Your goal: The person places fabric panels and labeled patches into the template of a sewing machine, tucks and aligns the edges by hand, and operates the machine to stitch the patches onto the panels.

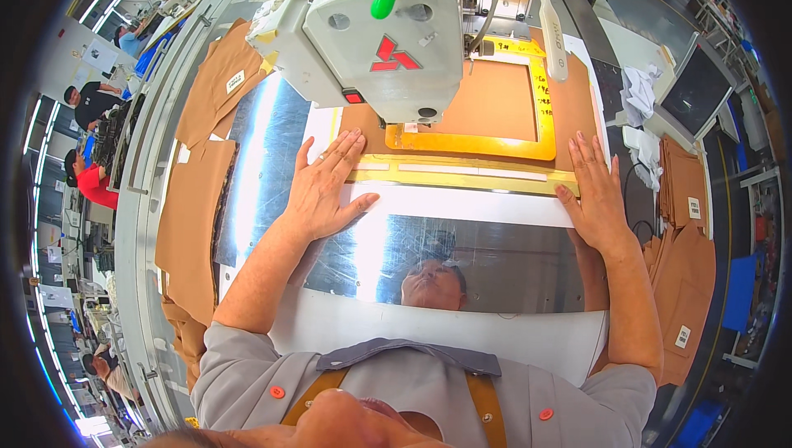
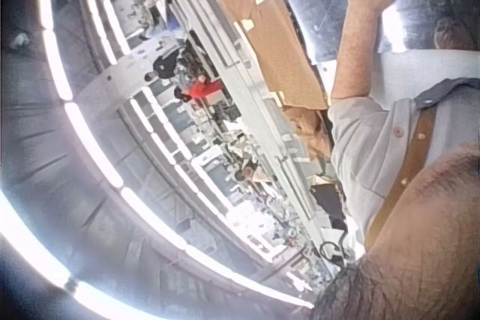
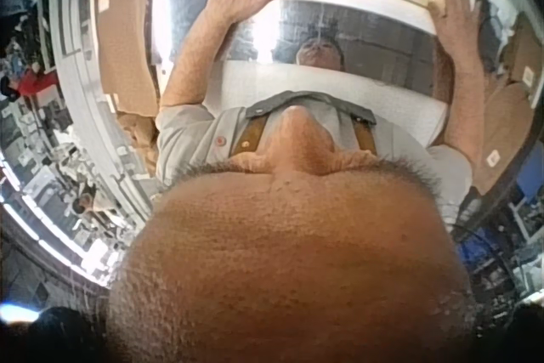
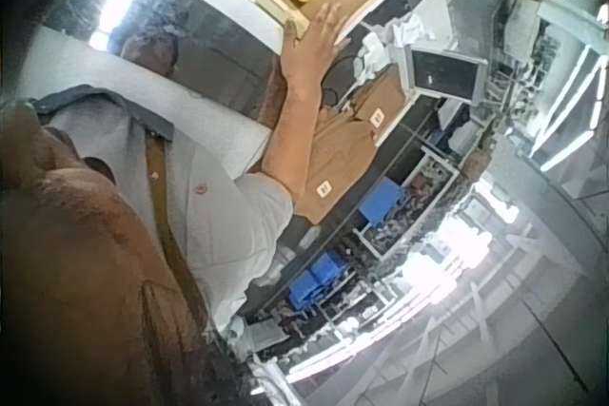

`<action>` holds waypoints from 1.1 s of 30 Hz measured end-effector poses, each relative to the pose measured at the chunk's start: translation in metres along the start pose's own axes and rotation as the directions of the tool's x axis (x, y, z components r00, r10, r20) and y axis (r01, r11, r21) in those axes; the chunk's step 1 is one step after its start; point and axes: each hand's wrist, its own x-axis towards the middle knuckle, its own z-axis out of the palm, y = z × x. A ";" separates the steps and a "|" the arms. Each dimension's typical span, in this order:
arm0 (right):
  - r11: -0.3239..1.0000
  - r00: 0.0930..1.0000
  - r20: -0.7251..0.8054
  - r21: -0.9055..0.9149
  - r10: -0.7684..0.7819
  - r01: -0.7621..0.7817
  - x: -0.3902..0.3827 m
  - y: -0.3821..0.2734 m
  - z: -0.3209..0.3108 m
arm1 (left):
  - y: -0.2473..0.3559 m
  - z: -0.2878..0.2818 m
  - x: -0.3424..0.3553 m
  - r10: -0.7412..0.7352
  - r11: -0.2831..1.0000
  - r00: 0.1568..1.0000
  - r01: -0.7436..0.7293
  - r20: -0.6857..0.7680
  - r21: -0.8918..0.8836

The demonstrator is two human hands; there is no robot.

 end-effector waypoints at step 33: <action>1.000 0.963 -0.269 0.012 0.008 -0.005 -0.045 -0.006 0.004 | 0.010 -0.004 -0.012 0.059 0.994 0.993 -0.068 -0.105 -0.084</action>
